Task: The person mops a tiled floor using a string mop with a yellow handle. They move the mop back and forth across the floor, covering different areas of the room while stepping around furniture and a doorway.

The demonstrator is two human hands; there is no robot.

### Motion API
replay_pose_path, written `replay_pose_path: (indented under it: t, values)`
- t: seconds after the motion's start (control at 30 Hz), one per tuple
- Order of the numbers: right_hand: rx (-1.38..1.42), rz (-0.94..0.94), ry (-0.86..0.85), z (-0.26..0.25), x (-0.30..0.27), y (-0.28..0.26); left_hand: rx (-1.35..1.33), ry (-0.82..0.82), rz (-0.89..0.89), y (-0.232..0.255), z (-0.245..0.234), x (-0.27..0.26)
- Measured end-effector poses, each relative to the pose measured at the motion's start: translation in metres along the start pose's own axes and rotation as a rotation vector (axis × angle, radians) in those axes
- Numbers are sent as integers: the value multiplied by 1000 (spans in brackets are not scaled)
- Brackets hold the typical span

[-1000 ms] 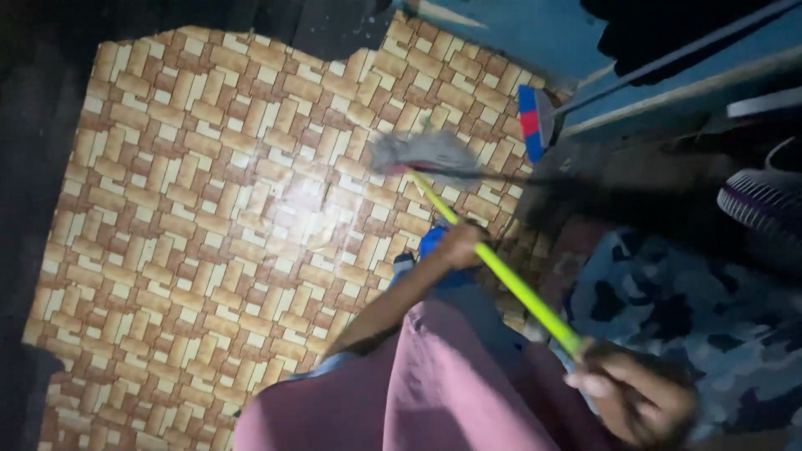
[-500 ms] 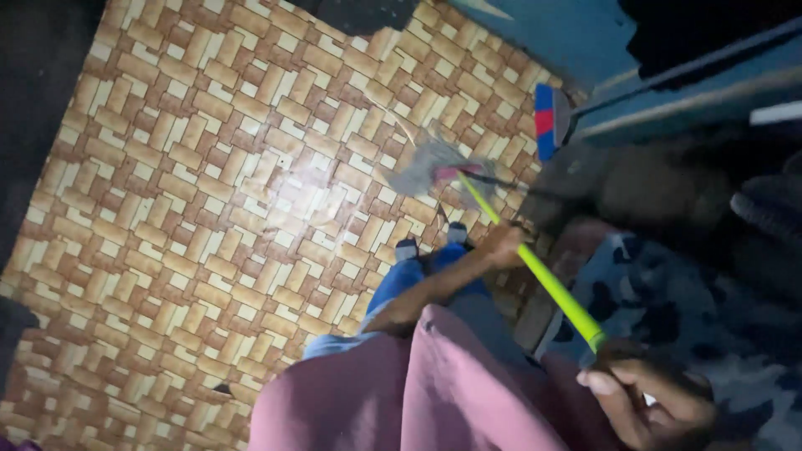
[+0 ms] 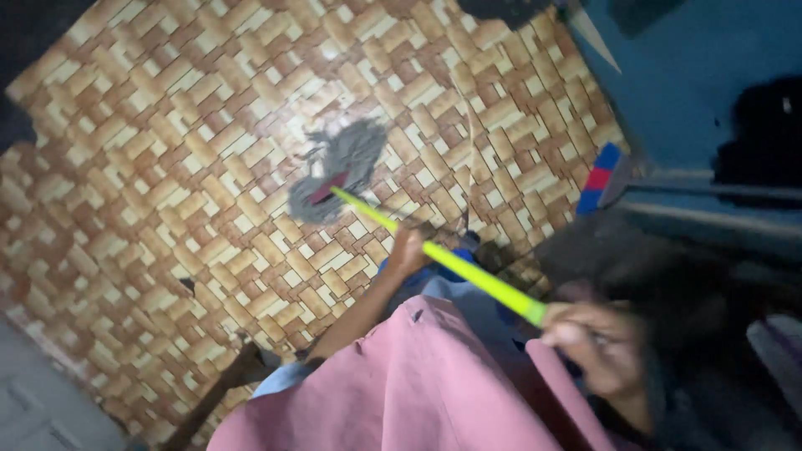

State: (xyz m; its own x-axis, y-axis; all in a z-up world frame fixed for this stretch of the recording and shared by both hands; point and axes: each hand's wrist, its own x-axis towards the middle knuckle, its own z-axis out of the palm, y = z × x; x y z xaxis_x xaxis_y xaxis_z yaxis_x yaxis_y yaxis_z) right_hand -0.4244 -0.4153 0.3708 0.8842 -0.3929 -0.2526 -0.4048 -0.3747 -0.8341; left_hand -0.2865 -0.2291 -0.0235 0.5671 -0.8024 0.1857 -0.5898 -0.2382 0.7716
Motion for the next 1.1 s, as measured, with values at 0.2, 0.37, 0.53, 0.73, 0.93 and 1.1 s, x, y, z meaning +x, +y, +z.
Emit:
replay_pose_path:
  t: [0.2, 0.37, 0.53, 0.73, 0.93, 1.1]
  values:
    - [275, -350, 23, -4, 16, 25, 40, 120, -342, 2, 17, 10]
    - [-284, -433, -37, -30, 33, -49, -154, 199, -82, 12, 78, 139]
    - [-191, -462, -283, -46, 86, -6, -155, 156, -116, 25, 72, 231]
    - [47, -562, -265, -102, 122, -7, -92, 378, -238, 36, 87, 213]
    - [245, -539, -601, -128, 139, 26, 34, 593, -577, 92, 109, 102]
    - [183, -418, -685, -153, 148, 40, 1, 737, -820, 103, 142, 112]
